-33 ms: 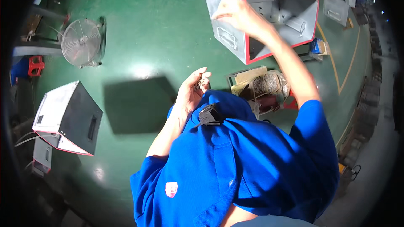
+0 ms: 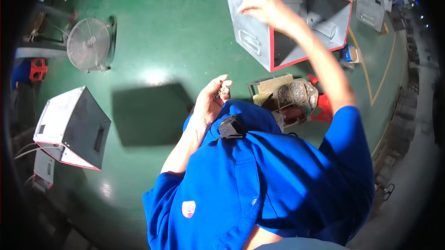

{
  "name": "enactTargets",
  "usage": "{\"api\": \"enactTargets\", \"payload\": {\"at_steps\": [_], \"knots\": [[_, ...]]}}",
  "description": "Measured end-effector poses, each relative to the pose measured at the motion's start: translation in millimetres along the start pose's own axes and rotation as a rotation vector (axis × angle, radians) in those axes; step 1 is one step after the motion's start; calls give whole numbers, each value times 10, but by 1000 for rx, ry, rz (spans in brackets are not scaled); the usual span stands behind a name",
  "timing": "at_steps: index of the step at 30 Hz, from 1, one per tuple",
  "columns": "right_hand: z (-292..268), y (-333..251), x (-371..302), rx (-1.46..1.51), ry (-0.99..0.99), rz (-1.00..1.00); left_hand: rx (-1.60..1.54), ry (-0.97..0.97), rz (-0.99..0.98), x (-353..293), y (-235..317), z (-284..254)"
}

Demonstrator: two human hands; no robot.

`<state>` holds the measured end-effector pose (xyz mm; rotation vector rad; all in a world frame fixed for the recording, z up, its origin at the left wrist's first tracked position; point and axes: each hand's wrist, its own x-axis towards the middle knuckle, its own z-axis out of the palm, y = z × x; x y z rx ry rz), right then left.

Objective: Installing small fasteners and plastic components into pre-painted metal electrical boxes or enclosures.

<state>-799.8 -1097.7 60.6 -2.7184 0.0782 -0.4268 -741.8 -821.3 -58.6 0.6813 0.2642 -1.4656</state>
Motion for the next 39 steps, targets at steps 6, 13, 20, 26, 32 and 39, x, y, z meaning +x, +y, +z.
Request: {"api": "enactTargets", "payload": {"at_steps": [6, 13, 20, 26, 32, 39], "knots": [[-246, 773, 553, -374, -415, -90, -24, -32, 70, -54, -20, -276], [32, 927, 858, -518, -633, -53, 15, -45, 110, -110, 160, -399], [108, 782, 651, -23, -470, 14, 32, -41, 113, -111, 272, -479], [246, 582, 383, 214, -410, 382, 41, -28, 53, -33, 355, -475], [182, 108, 901, -663, -658, -343, 29, 19, 23, 51, 377, -367], [151, 198, 826, -813, -602, -351, 106, -13, 1, 217, 276, -313]]}}
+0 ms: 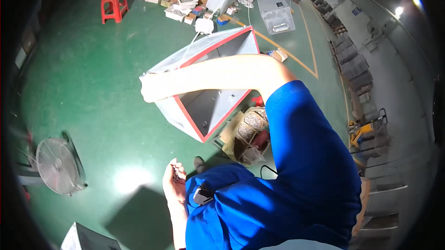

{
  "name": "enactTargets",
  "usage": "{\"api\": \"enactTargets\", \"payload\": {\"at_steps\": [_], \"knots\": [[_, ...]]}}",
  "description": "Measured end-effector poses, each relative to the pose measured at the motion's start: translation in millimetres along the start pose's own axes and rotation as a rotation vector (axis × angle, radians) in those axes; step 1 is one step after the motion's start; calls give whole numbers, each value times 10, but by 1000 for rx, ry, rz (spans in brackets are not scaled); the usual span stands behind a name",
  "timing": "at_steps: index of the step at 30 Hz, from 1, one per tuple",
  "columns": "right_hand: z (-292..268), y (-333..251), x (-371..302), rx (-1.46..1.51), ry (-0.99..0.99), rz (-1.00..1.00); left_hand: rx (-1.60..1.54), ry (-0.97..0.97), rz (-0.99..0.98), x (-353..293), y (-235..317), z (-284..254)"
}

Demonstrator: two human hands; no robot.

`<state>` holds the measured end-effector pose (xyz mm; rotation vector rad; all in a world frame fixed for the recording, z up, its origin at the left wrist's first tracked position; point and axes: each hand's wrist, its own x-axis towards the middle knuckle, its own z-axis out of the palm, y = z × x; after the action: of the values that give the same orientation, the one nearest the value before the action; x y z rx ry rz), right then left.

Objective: Installing small fasteners and plastic components into pre-painted metal electrical boxes or enclosures.

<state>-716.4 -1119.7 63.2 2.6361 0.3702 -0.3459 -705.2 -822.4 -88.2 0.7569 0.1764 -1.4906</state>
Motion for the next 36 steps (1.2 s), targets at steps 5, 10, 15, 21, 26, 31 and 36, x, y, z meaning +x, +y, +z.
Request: {"api": "enactTargets", "payload": {"at_steps": [5, 10, 15, 21, 26, 31, 36], "knots": [[27, -104, 132, -121, 9, 45, 22, -9, 22, -142, 129, 76], [218, -176, 309, -349, -126, 86, -8, -34, 49, -94, 75, 10], [-39, -185, 278, -420, -276, 48, -47, -40, 51, -116, 85, 25], [-133, -350, 227, -210, -57, 32, -113, -89, 29, -110, 88, 116], [-387, -1014, 288, 691, 374, -346, -256, -47, 114, -135, 100, 223], [-484, -1223, 299, 537, 432, -417, -356, -111, 149, -122, 104, 182], [-468, -1270, 208, 753, 405, -401, -445, -241, 171, -120, -75, 217]]}}
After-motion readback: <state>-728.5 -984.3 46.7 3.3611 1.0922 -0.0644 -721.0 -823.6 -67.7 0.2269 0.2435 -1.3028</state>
